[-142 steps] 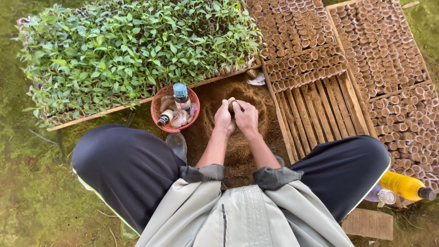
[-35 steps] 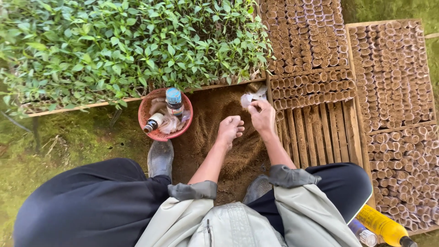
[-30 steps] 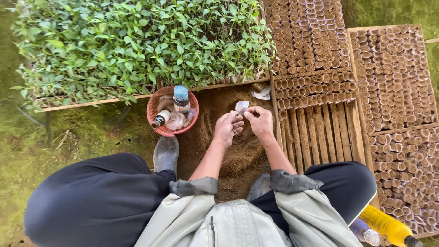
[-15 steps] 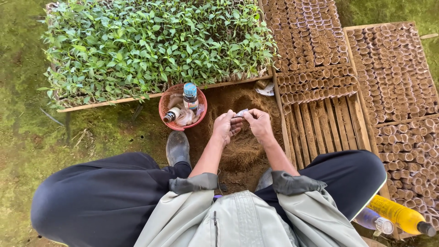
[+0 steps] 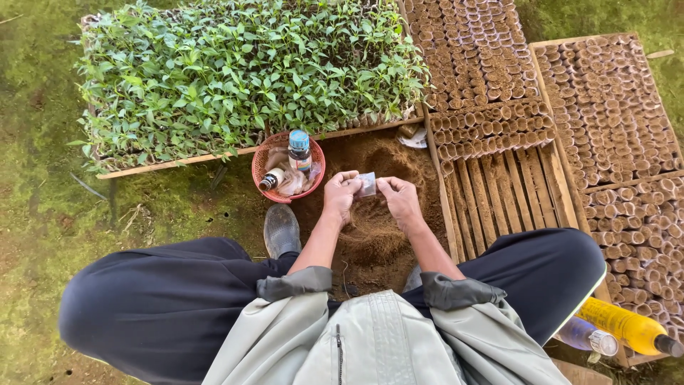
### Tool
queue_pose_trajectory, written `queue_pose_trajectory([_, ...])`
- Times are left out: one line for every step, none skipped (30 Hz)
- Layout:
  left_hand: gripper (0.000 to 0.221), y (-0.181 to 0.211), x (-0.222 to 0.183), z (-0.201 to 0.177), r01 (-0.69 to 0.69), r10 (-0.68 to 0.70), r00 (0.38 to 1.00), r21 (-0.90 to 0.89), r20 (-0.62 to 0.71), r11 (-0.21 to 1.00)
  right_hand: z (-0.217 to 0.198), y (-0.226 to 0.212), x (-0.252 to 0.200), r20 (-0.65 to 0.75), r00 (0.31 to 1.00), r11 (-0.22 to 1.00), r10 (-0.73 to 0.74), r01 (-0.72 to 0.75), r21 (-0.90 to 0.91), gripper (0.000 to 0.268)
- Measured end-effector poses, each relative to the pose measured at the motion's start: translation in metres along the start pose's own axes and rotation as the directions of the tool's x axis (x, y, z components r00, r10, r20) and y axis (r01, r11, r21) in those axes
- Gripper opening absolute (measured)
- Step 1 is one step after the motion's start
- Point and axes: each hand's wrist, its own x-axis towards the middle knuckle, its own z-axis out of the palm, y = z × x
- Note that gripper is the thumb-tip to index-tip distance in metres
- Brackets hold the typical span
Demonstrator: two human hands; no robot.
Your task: Filling small seedling tubes with soil and placing them into a wooden tray for planting.
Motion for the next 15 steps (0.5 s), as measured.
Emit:
queue_pose_trajectory([0.035, 0.001, 0.000, 0.001, 0.000, 0.000, 1.000, 0.002, 0.005, 1.000, 0.000, -0.003, 0.000, -0.005, 1.000, 1.000, -0.001, 0.001, 0.002, 0.015])
queue_pose_trajectory([0.035, 0.000, -0.001, 0.002, -0.021, 0.020, 0.999, 0.032, 0.034, 0.999, -0.001, -0.005, -0.002, 0.008, 1.000, 0.998, 0.027, -0.028, 0.049, 0.014])
queue_pose_trajectory([0.034, -0.001, -0.001, 0.004, -0.044, 0.040, 0.997, 0.060, 0.063, 0.997, -0.002, -0.007, -0.003, 0.024, 0.998, 0.994, 0.055, -0.057, 0.096, 0.014])
queue_pose_trajectory([0.034, -0.003, -0.001, 0.004, -0.043, 0.039, 0.997, 0.060, 0.067, 0.997, -0.003, -0.008, -0.004, 0.019, 0.998, 0.994, 0.054, -0.056, 0.096, 0.014])
queue_pose_trajectory([0.033, -0.004, 0.000, 0.004, -0.073, 0.065, 0.995, 0.093, 0.082, 0.993, -0.004, -0.008, -0.004, 0.027, 0.998, 0.993, 0.049, -0.051, 0.102, 0.010])
queue_pose_trajectory([0.032, -0.005, 0.001, 0.004, -0.104, 0.092, 0.991, 0.125, 0.096, 0.987, -0.005, -0.009, -0.004, 0.036, 0.998, 0.993, 0.042, -0.046, 0.108, 0.009])
queue_pose_trajectory([0.032, -0.006, 0.002, 0.004, -0.104, 0.092, 0.991, 0.124, 0.099, 0.987, -0.008, -0.003, 0.000, 0.034, 0.999, 0.993, 0.041, -0.045, 0.108, 0.009])
queue_pose_trajectory([0.031, -0.007, 0.003, 0.004, -0.113, 0.099, 0.990, 0.153, 0.096, 0.982, -0.010, 0.004, 0.003, 0.020, 0.999, 0.993, 0.034, -0.036, 0.113, 0.008])
queue_pose_trajectory([0.031, -0.008, 0.003, 0.004, -0.121, 0.105, 0.990, 0.182, 0.093, 0.976, -0.013, 0.010, 0.007, 0.006, 1.000, 0.993, 0.026, -0.027, 0.118, 0.008])
queue_pose_trajectory([0.031, -0.006, 0.001, 0.004, -0.122, 0.106, 0.990, 0.182, 0.094, 0.976, -0.013, 0.011, 0.007, 0.006, 1.000, 0.993, 0.025, -0.026, 0.118, 0.008])
queue_pose_trajectory([0.029, -0.003, -0.002, 0.005, -0.150, 0.136, 0.988, 0.236, 0.074, 0.960, -0.014, 0.012, 0.008, -0.009, 1.000, 0.992, 0.024, -0.023, 0.123, 0.009])
queue_pose_trajectory([0.027, -0.001, -0.004, 0.005, -0.176, 0.166, 0.984, 0.290, 0.056, 0.941, -0.014, 0.012, 0.009, -0.024, 0.999, 0.991, 0.023, -0.020, 0.129, 0.010])
queue_pose_trajectory([0.027, 0.004, -0.009, 0.007, -0.177, 0.167, 0.984, 0.291, 0.057, 0.940, -0.013, 0.011, 0.007, -0.025, 0.999, 0.991, 0.022, -0.019, 0.130, 0.010])
queue_pose_trajectory([0.018, 0.007, -0.014, 0.009, -0.211, 0.238, 0.971, 0.477, 0.004, 0.853, -0.013, 0.010, 0.004, -0.053, 0.999, 0.994, -0.003, 0.009, 0.110, 0.009])
queue_pose_trajectory([0.011, 0.011, -0.020, 0.010, -0.221, 0.316, 0.948, 0.645, -0.033, 0.732, -0.012, 0.008, 0.002, -0.080, 0.996, 0.995, -0.030, 0.037, 0.088, 0.009])
